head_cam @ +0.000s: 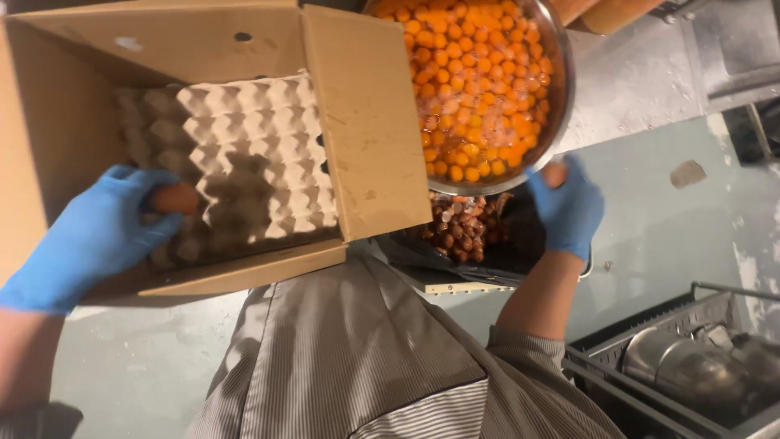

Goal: Cracking whole eggs from a shipping carton into a large container of liquid.

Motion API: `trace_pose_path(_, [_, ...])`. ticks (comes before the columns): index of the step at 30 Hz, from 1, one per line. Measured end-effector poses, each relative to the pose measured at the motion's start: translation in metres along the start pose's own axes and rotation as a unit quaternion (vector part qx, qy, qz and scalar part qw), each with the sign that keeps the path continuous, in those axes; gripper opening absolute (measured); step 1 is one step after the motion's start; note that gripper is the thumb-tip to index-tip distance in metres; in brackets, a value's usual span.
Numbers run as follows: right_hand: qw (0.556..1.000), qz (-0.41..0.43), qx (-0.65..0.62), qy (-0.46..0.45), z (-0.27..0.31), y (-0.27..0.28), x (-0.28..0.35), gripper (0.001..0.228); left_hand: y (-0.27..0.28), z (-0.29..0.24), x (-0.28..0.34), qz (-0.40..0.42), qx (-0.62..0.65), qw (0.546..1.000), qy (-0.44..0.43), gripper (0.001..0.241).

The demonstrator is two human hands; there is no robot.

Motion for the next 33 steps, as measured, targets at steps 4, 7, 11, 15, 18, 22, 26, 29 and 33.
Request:
trace_pose_path(4, [0.988,-0.017,0.101,0.118,0.050,0.017,0.044,0.064,0.041,-0.086,-0.024,-0.134,0.217,0.965,-0.062,0.049])
trace_pose_path(7, [0.968,0.051,-0.087,0.228,0.129,0.019,0.103,0.067,0.033,-0.165,-0.057,-0.163,0.298,0.925,-0.172,0.050])
trace_pose_path(11, [0.896,-0.022,-0.083,0.435,0.207,0.018,0.173,0.068,0.000,-0.233,-0.096,-0.134,0.363,0.889,-0.245,0.059])
trace_pose_path(15, [0.951,0.059,-0.189,0.236,0.119,-0.053,0.109,0.045,0.021,-0.207,-0.087,-0.165,0.267,0.907,-0.280,0.063])
trace_pose_path(18, [0.989,0.026,-0.083,0.118,0.047,-0.082,0.058,0.039,0.029,-0.147,-0.072,-0.227,0.107,0.931,-0.263,0.066])
trace_pose_path(22, [0.994,0.034,0.015,0.100,0.009,-0.098,0.036,0.035,-0.042,-0.074,-0.072,-0.042,-0.031,0.976,-0.209,0.082])
trace_pose_path(26, [0.987,0.020,-0.107,0.122,0.041,-0.064,0.038,0.042,-0.118,-0.058,-0.040,0.245,-0.258,0.885,-0.301,0.100])
trace_pose_path(29, [0.992,-0.011,-0.051,0.118,0.050,-0.076,0.022,0.042,-0.170,-0.041,-0.045,0.183,-0.329,0.850,-0.368,0.085])
trace_pose_path(33, [0.994,0.003,-0.019,0.111,0.074,-0.090,0.012,0.038,-0.129,-0.072,-0.056,0.077,-0.307,0.882,-0.349,0.087])
Point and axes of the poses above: each hand's wrist, its own x-axis away from the middle knuckle, its own y-axis out of the back of the hand, z = x × y, the point moved 9 cm from there along -x, towards the middle knuckle, and after that the axes turned 15 degrees about -y, right-handed, at the moved point
